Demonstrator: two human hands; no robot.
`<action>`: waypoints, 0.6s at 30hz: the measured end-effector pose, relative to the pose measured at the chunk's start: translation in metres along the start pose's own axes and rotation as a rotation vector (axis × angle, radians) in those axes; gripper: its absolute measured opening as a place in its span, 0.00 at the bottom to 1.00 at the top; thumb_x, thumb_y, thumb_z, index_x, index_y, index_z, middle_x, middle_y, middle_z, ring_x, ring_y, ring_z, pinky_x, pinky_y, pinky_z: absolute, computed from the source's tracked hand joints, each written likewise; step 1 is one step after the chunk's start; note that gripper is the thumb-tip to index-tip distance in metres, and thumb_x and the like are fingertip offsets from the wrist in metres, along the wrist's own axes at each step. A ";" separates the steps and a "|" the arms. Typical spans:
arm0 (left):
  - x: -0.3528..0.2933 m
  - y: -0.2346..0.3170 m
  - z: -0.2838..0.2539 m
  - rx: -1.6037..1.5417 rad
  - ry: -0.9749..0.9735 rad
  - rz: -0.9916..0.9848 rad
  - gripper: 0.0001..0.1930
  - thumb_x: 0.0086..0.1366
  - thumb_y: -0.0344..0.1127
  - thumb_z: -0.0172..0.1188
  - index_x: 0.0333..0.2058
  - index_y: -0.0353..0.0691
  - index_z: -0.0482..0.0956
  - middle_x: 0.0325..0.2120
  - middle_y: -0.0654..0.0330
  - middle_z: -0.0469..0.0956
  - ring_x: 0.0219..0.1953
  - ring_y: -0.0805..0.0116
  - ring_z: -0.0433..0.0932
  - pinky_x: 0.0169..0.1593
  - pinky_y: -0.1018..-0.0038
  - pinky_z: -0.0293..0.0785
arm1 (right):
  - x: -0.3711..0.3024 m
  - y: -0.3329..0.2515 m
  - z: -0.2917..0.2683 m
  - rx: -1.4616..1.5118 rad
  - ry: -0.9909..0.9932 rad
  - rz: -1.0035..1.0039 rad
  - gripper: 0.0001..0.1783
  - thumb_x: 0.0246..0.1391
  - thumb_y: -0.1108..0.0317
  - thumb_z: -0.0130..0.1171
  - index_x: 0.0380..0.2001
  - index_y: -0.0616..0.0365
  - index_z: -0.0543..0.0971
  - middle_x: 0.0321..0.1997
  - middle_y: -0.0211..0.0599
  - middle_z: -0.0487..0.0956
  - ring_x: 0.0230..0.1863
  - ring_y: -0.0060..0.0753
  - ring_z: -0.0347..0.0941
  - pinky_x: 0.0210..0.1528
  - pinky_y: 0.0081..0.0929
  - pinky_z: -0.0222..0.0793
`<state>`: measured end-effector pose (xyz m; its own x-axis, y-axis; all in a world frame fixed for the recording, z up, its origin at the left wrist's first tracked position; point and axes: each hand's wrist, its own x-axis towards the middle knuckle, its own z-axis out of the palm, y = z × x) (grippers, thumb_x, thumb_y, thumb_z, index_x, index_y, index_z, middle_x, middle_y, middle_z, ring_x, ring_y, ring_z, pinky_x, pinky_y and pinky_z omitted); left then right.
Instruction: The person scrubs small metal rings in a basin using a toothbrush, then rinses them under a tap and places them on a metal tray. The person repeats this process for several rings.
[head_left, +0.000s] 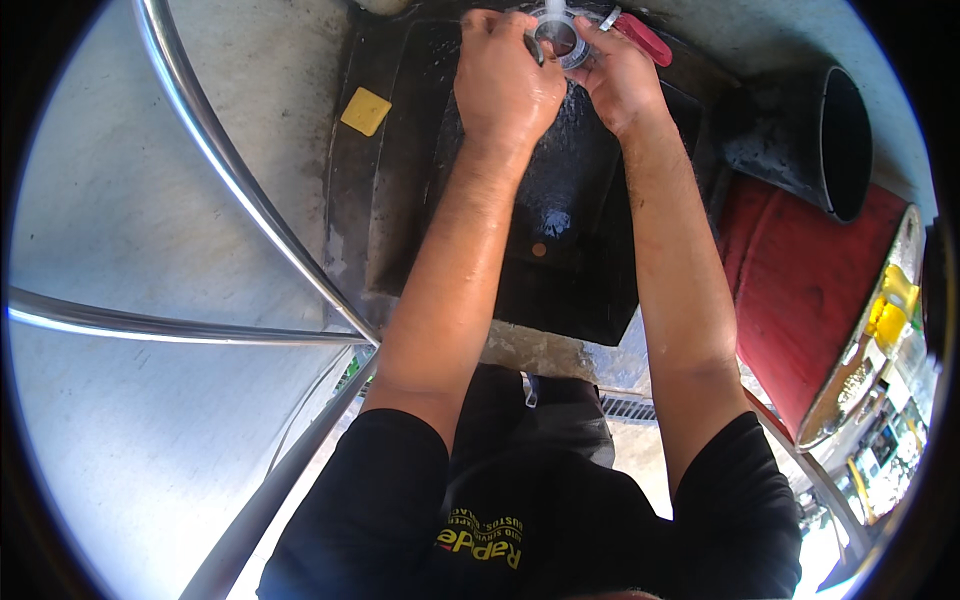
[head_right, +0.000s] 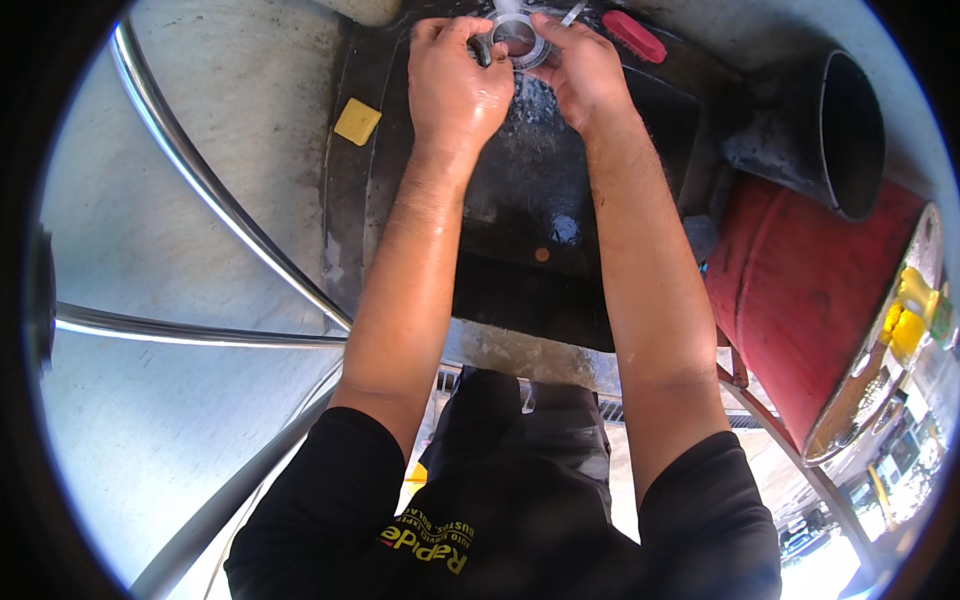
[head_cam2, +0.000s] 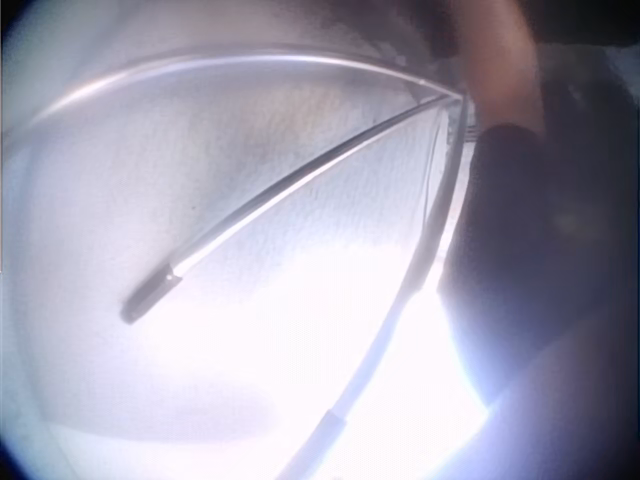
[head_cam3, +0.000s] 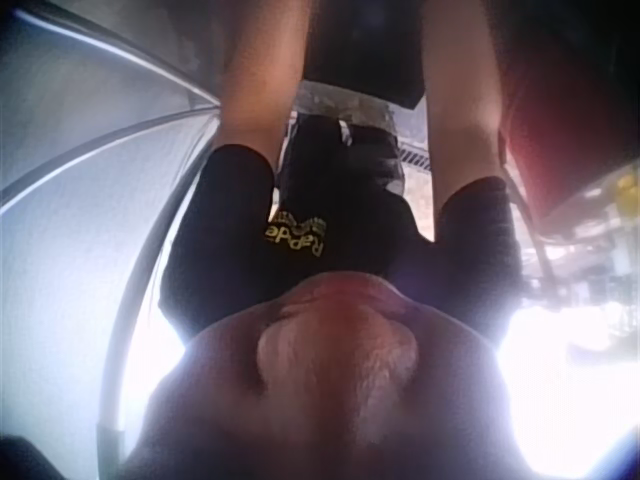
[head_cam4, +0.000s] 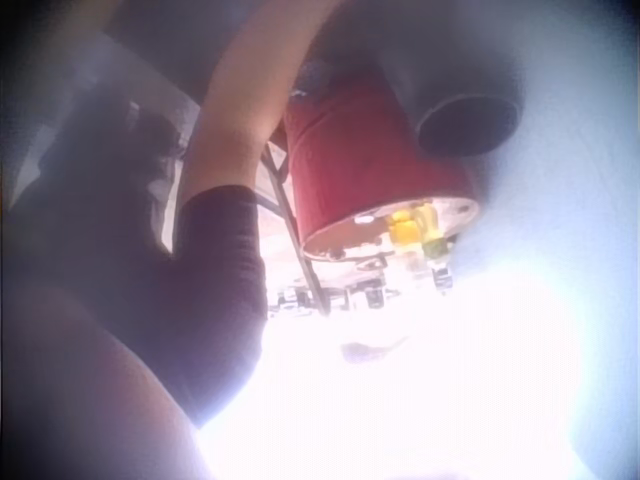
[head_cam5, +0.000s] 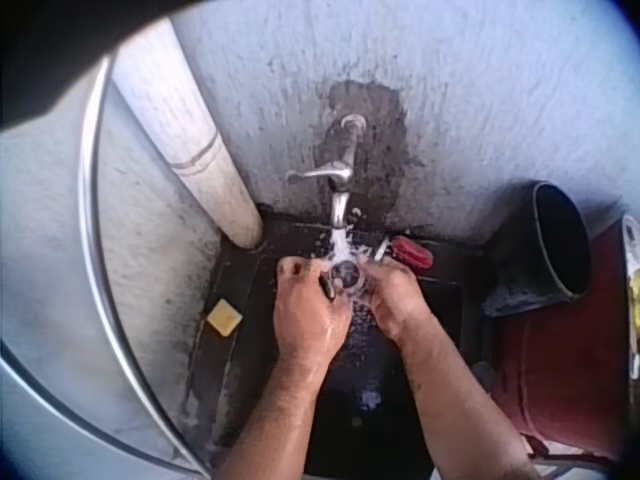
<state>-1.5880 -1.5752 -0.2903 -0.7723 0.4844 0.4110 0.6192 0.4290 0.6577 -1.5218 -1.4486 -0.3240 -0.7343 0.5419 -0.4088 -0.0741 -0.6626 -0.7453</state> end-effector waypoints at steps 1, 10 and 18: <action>-0.001 0.007 -0.001 0.033 0.023 -0.021 0.13 0.55 0.33 0.72 0.39 0.39 0.84 0.36 0.51 0.80 0.41 0.48 0.81 0.48 0.59 0.79 | 0.000 -0.002 0.003 0.032 0.006 0.007 0.10 0.69 0.66 0.55 0.45 0.61 0.81 0.42 0.38 0.85 0.40 0.33 0.83 0.42 0.32 0.80; 0.004 -0.006 0.011 -0.098 -0.397 -0.160 0.14 0.61 0.38 0.66 0.42 0.37 0.86 0.40 0.46 0.85 0.44 0.47 0.84 0.50 0.60 0.79 | 0.002 0.005 -0.002 -0.233 -0.009 -0.029 0.12 0.69 0.62 0.58 0.47 0.58 0.80 0.44 0.33 0.82 0.44 0.30 0.79 0.51 0.31 0.74; 0.011 -0.021 0.017 -0.541 -0.460 -0.417 0.10 0.62 0.35 0.68 0.39 0.36 0.87 0.29 0.58 0.84 0.28 0.72 0.79 0.35 0.71 0.75 | 0.029 0.020 -0.011 -0.112 -0.052 0.111 0.14 0.72 0.57 0.52 0.42 0.54 0.81 0.38 0.33 0.84 0.37 0.30 0.81 0.40 0.33 0.78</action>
<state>-1.6069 -1.5662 -0.3104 -0.7157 0.6805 -0.1570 0.0493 0.2735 0.9606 -1.5370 -1.4409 -0.3567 -0.7682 0.4391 -0.4659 0.0827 -0.6536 -0.7523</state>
